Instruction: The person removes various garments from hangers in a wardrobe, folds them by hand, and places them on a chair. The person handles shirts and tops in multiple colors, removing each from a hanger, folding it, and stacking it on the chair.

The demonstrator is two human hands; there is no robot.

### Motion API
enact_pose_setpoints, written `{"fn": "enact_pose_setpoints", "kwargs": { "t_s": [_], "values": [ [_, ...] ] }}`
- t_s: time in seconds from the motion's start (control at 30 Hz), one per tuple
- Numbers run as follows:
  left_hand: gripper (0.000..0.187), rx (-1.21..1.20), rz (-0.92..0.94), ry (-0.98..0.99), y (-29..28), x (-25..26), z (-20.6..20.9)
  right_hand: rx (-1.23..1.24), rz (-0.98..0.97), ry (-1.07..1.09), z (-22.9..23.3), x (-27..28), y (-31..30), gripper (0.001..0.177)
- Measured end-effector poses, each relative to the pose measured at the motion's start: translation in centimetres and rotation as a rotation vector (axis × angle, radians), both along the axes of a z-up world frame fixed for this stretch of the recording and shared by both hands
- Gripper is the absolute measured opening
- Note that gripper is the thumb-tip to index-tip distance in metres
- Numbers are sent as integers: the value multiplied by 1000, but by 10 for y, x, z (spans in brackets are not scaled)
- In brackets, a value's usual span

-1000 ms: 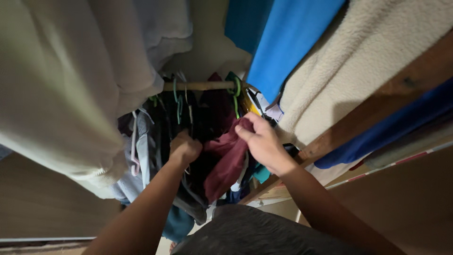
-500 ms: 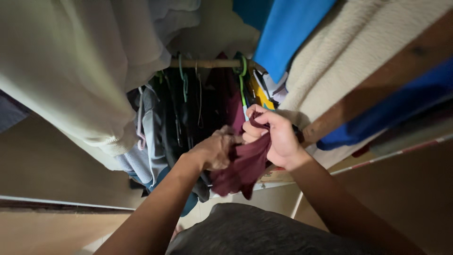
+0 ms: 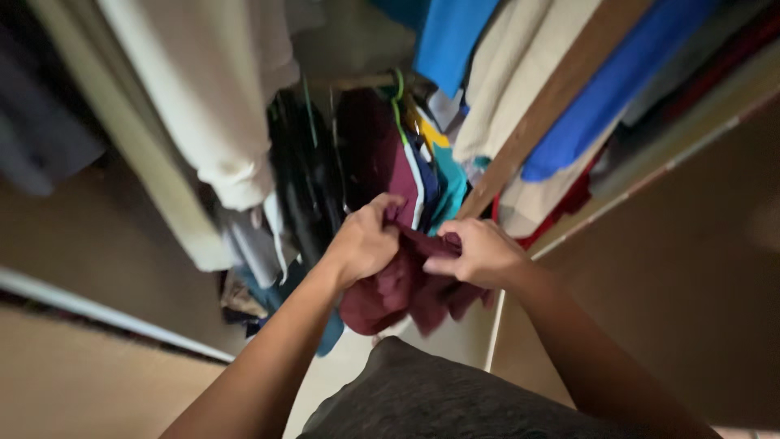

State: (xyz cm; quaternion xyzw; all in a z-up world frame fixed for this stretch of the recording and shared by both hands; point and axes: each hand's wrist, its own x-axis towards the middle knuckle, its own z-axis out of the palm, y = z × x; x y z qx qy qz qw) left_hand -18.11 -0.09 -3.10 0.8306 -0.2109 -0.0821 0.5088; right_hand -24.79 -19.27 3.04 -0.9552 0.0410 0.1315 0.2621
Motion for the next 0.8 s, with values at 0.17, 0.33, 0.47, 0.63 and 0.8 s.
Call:
{"fn": "enact_pose_setpoints", "kwargs": {
  "t_s": [0.17, 0.33, 0.47, 0.63, 0.8],
  "values": [
    [35, -63, -7, 398, 32, -67, 22, -59, -206, -29, -24, -54, 40, 27],
    [31, -281, 47, 495, 65, -121, 23, -151, -211, -93, -45, -104, 64, 23],
    [31, -281, 149, 353, 73, -156, 8, 346, -422, 53, -47, -137, 83, 34],
    [54, -468, 117, 416, 78, -208, 5, 1123, -434, 122, -55, -158, 90, 49],
    [81, -22, 206, -124, 94, -257, 18, 1175, -119, 140, -60, -188, 97, 52]
  ]
}}
